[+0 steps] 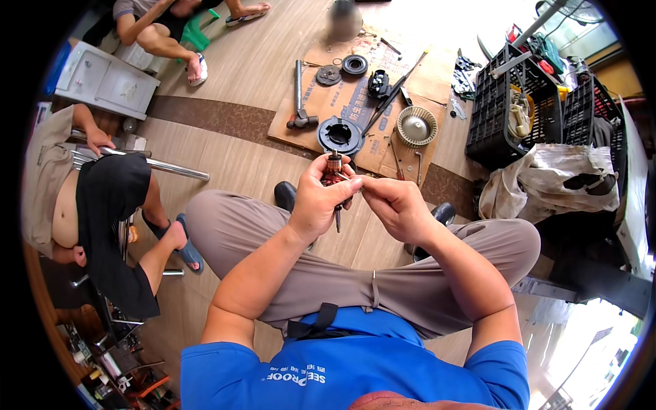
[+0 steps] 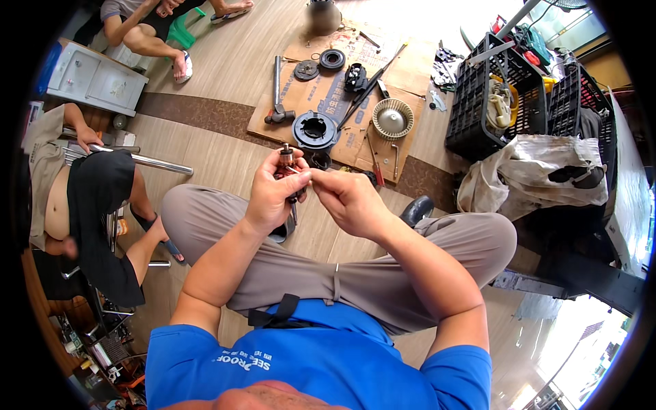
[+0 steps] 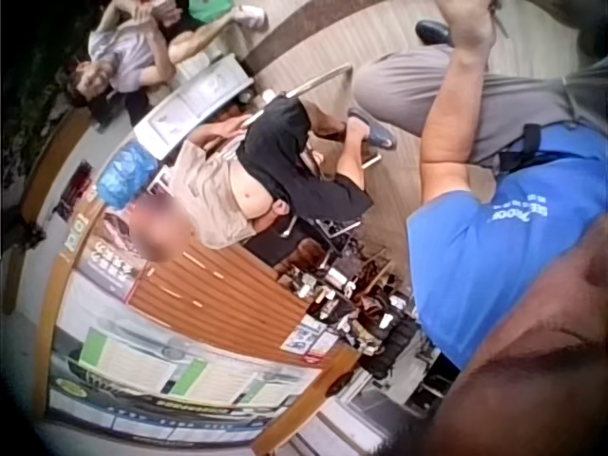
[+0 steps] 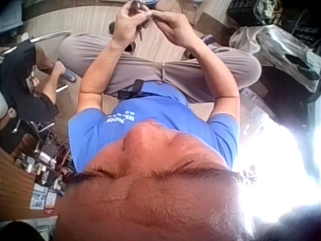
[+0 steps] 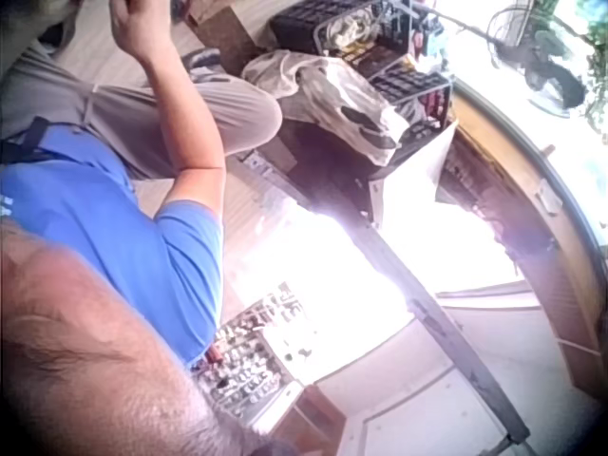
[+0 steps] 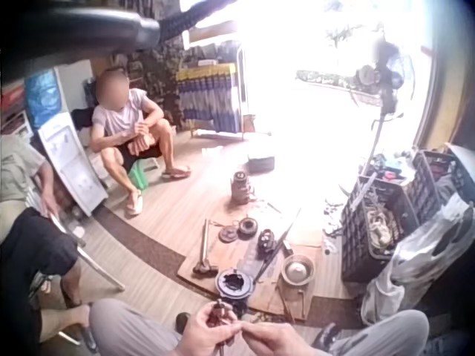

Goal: The person repairs an electric motor by hand while sitting in a chair. The person handles a rotor, brushes, and a plastic housing part, using a small tool to work on the wiring and components.

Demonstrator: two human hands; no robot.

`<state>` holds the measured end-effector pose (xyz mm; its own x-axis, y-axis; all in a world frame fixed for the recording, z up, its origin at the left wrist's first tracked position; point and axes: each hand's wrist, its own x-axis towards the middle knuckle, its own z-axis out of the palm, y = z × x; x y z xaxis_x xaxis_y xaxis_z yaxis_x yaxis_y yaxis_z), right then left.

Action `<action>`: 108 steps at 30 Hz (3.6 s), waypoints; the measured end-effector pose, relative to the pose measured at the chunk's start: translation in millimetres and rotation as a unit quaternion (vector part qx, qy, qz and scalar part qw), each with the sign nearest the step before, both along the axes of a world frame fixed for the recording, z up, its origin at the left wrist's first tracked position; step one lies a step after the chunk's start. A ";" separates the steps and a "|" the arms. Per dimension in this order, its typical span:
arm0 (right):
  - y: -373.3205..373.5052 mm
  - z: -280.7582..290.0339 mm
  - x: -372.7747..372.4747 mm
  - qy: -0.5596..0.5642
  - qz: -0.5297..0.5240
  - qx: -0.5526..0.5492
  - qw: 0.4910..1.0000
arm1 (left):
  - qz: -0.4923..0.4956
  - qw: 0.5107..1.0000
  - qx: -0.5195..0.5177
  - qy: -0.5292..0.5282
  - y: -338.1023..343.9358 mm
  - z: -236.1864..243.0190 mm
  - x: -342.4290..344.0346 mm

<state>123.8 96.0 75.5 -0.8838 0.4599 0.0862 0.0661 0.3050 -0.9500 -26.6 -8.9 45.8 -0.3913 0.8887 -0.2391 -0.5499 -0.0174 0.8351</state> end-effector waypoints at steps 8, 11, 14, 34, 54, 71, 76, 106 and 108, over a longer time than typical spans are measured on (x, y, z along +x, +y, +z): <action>-7.4 -5.9 -0.2 0.013 -0.017 -0.075 0.997 | 0.004 1.000 -0.011 -0.028 -3.2 1.9 1.2; -8.7 -3.9 -1.4 0.022 -0.020 -0.128 0.991 | 0.000 1.000 -0.004 -0.031 -4.0 2.8 1.1; -6.6 -1.3 0.3 -0.001 -0.013 -0.133 0.991 | 0.001 1.000 -0.003 -0.022 -4.3 2.1 1.2; -12.7 -18.3 -4.8 0.018 -0.036 0.020 0.999 | 0.011 0.998 -0.036 0.049 -3.1 3.6 0.8; -17.0 -22.4 -4.6 0.010 -0.065 0.132 0.989 | -0.017 0.997 -0.035 -0.072 -0.7 -0.4 -2.4; -9.7 -22.1 -4.0 0.027 -0.044 0.080 0.995 | -0.073 0.993 -0.057 -0.073 -1.3 6.8 -6.4; -14.2 -24.7 -0.9 0.015 -0.069 0.118 0.991 | -0.081 0.995 -0.043 -0.035 -2.0 5.5 -7.0; -23.6 -42.6 -14.7 0.053 -0.062 0.192 0.978 | -0.059 0.991 -0.021 -0.117 -12.6 -18.0 -13.3; -21.0 -49.9 -12.7 0.068 -0.058 0.149 0.985 | -0.085 0.991 -0.039 -0.091 -9.6 -14.4 -14.0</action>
